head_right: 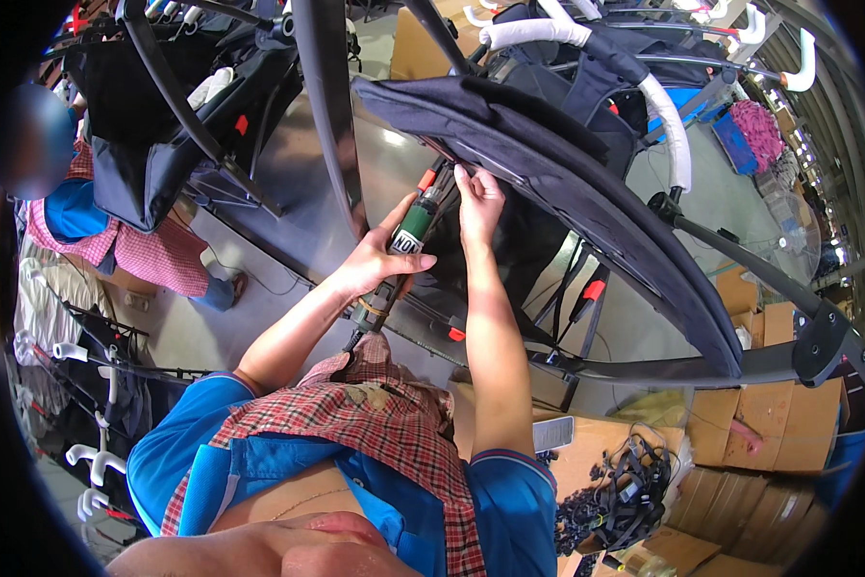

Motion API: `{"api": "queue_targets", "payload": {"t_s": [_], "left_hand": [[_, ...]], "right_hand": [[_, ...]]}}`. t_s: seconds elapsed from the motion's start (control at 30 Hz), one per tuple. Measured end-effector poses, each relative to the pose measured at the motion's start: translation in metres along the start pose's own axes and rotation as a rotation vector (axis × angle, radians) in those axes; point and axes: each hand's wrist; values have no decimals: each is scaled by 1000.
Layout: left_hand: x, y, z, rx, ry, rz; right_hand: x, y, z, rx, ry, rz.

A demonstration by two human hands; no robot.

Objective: The person uses a cordless drill to attach black plastic fasteners to the fabric seat of a stroller frame. They repeatedly pick fasteners from a table, align them on the stroller, and drive them in with the drill, then move the stroller along the assembly line.

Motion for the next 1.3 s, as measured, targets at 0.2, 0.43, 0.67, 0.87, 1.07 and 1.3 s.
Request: {"api": "queue_targets", "payload": {"t_s": [0.2, 0.43, 0.67, 0.87, 1.07, 1.3], "left_hand": [[-2, 0, -6, -14, 14, 15], [-3, 2, 0, 8, 12, 17], [-4, 3, 3, 42, 22, 4], [-1, -5, 4, -36, 27, -24], [1, 0, 1, -183, 31, -63], [11, -6, 3, -305, -77, -95]], "right_hand": [[-7, -13, 27, -66, 70, -72], [-2, 0, 14, -572, 142, -342], [-7, -6, 22, -500, 174, -450], [-7, -7, 20, -499, 182, -409], [-4, -11, 27, -493, 173, -435], [-16, -47, 0, -673, 99, -253]]}}
Point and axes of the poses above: each hand's wrist, its own x-axis towards the middle knuckle, its own z-axis out of the palm, y = z × x, and after that the axes turned 1 degree about -y, right-handed
